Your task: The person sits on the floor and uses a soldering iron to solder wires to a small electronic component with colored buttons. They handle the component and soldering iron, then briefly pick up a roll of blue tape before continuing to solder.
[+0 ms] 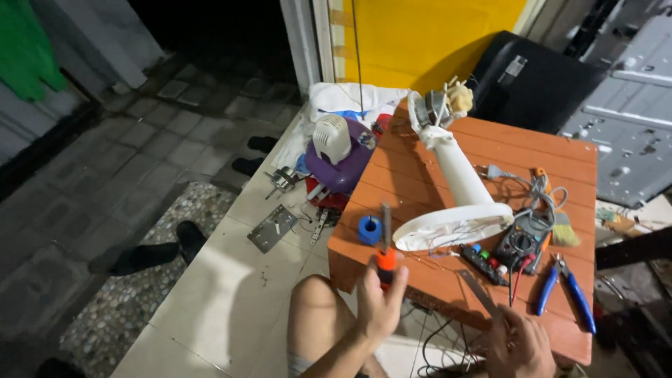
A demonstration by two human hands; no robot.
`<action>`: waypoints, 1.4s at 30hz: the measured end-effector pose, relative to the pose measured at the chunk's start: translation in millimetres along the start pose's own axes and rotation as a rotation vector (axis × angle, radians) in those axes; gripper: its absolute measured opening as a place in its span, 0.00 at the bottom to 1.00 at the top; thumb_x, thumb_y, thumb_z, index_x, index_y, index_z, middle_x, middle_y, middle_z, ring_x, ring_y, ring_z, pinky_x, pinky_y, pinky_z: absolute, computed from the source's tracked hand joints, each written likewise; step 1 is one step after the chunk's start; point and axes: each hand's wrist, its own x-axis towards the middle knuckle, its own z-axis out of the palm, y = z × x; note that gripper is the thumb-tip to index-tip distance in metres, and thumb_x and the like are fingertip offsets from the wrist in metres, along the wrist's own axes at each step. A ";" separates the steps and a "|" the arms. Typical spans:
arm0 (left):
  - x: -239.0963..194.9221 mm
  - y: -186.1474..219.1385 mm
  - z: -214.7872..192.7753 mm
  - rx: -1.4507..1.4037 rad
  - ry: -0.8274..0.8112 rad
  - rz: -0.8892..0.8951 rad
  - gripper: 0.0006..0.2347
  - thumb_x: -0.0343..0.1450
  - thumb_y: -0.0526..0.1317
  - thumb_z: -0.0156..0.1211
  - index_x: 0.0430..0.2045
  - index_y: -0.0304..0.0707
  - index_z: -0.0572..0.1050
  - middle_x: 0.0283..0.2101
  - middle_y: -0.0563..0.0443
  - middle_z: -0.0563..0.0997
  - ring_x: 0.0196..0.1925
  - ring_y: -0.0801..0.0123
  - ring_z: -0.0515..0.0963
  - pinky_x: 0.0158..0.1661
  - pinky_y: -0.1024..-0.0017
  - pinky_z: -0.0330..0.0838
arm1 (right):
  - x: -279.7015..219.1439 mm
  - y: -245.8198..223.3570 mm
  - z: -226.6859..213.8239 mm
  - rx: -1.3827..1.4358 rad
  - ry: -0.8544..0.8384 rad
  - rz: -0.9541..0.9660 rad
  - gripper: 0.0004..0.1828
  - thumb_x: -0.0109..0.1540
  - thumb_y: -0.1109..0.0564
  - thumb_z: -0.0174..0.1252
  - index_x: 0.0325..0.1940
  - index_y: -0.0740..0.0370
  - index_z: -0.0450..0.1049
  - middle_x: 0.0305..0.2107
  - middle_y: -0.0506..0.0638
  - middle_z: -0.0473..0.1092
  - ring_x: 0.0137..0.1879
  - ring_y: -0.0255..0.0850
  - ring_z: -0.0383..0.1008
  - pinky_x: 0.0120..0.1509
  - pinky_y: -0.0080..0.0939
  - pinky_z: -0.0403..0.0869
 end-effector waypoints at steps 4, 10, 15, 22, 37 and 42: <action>-15.9 0.3 6.9 0.029 -0.156 0.064 0.09 0.75 0.46 0.57 0.38 0.40 0.77 0.19 0.61 0.69 0.17 0.75 0.67 0.19 0.73 0.63 | -1.7 -22.1 0.8 -0.140 0.063 0.134 0.06 0.69 0.64 0.63 0.45 0.56 0.83 0.30 0.47 0.72 0.35 0.40 0.70 0.44 0.39 0.70; -23.9 6.6 12.2 0.067 -0.308 -0.023 0.09 0.74 0.45 0.58 0.38 0.41 0.78 0.26 0.56 0.77 0.25 0.70 0.74 0.28 0.71 0.69 | 6.9 -35.5 -10.0 0.002 -0.025 0.329 0.08 0.69 0.61 0.61 0.50 0.59 0.82 0.30 0.51 0.74 0.33 0.40 0.71 0.44 0.38 0.70; -31.9 4.8 24.0 0.215 -0.387 -0.176 0.09 0.70 0.50 0.60 0.39 0.53 0.78 0.39 0.61 0.87 0.40 0.66 0.86 0.43 0.68 0.76 | -0.8 -38.2 -5.5 0.177 0.062 0.495 0.11 0.69 0.62 0.59 0.55 0.56 0.81 0.32 0.47 0.74 0.34 0.32 0.69 0.46 0.30 0.68; -37.6 27.1 53.2 -0.075 -0.466 -0.187 0.21 0.71 0.58 0.60 0.42 0.40 0.78 0.35 0.52 0.80 0.33 0.67 0.78 0.39 0.72 0.73 | -16.8 -19.8 -0.1 0.651 0.327 0.654 0.15 0.67 0.62 0.59 0.59 0.61 0.75 0.35 0.49 0.73 0.32 0.28 0.69 0.37 0.21 0.65; -23.4 37.8 69.6 -0.106 -0.494 -0.310 0.08 0.70 0.47 0.65 0.25 0.48 0.75 0.26 0.62 0.77 0.28 0.76 0.71 0.34 0.74 0.67 | 3.1 -66.3 -29.0 0.580 0.132 0.595 0.17 0.70 0.62 0.55 0.63 0.68 0.72 0.43 0.59 0.75 0.48 0.40 0.76 0.56 0.35 0.73; -18.9 37.9 68.1 -0.008 -0.568 -0.362 0.08 0.68 0.47 0.66 0.25 0.46 0.77 0.26 0.62 0.78 0.30 0.77 0.73 0.35 0.73 0.67 | 23.1 -62.0 -44.7 0.580 -0.096 0.668 0.14 0.68 0.63 0.54 0.57 0.70 0.76 0.47 0.59 0.77 0.54 0.39 0.75 0.62 0.34 0.71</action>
